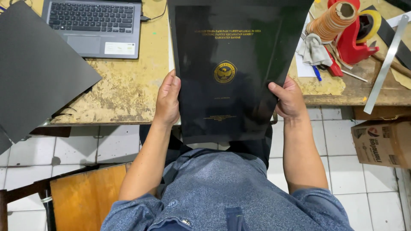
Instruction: Assembling and trimming a hardback book cover using a printed sheet, cardboard backing, and a utility knife.
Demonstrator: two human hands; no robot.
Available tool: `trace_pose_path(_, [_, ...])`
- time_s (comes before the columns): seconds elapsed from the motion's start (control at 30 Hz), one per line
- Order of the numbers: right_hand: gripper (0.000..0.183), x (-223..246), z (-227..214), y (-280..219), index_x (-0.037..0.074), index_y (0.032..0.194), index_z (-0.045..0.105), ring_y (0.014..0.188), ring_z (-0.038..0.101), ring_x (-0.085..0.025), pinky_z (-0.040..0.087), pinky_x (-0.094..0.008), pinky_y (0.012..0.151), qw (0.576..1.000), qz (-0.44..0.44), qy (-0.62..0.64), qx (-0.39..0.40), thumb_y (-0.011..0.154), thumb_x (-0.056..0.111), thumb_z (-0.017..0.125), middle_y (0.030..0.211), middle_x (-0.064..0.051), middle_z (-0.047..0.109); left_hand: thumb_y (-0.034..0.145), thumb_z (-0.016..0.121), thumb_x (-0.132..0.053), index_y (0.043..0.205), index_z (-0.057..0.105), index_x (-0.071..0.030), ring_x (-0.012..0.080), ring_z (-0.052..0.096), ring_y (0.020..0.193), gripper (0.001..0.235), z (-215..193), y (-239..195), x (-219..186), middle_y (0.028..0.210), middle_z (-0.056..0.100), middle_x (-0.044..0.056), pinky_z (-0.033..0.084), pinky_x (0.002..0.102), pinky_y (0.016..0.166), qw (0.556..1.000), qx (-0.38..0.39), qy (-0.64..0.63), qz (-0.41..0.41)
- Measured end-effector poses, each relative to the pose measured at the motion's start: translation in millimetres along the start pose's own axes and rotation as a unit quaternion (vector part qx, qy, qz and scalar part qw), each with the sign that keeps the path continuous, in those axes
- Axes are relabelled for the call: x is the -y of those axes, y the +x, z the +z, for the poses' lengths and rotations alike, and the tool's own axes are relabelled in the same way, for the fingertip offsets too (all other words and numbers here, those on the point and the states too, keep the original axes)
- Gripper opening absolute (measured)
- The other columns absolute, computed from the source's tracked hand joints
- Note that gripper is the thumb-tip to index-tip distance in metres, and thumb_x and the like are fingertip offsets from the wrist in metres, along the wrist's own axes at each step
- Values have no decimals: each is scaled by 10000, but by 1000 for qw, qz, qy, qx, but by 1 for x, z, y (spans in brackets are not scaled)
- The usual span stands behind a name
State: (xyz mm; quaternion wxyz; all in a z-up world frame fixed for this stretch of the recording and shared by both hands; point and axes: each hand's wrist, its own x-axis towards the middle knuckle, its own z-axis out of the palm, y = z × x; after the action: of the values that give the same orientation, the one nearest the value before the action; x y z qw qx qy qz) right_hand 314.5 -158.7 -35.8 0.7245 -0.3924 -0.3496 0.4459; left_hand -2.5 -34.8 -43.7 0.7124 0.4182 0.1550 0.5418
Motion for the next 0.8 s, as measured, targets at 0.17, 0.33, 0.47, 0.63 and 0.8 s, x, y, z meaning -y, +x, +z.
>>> trace_pose_path(0.17, [256,-11,-16,-1,20,1148,675,1021,767,-354,643,-497,877,1000,0,10,-3,901,-46,692,1088,-225,745,1075,534,-267,1331,607,-64,198,742,893,334,5,-6,-3,1049,735,174,659,357,771,1000,-3,9,7])
trace_pose_path(0.33, [275,-17,-24,-1,6,1161,667,1034,760,-368,636,-522,893,1000,3,10,-7,894,-56,688,1102,-232,739,1072,541,-270,1329,610,-64,197,743,871,337,1,-8,0,1033,738,166,660,349,756,1000,-11,9,8])
trace_pose_path(0.47, [267,-23,-32,-1,18,1157,675,1028,764,-351,637,-498,891,1000,10,7,-16,898,-44,695,1104,-220,744,1070,537,-260,1310,616,-62,191,745,862,321,5,-10,-2,1017,740,165,663,345,744,1000,-9,8,6])
trace_pose_path(0.63, [259,-18,-24,-3,13,1149,677,1032,763,-362,635,-509,892,1000,13,15,-14,898,-45,694,1105,-232,742,1071,537,-256,1297,624,-63,180,745,866,310,6,-10,-1,1022,745,159,662,339,747,1000,-7,13,1])
trace_pose_path(0.8, [275,-18,-21,-3,16,1160,677,1025,765,-363,637,-502,882,1000,19,14,-15,892,-43,692,1104,-234,742,1063,550,-260,1306,617,-59,176,744,858,322,4,-9,1,1013,743,154,665,340,745,1000,-14,7,-2])
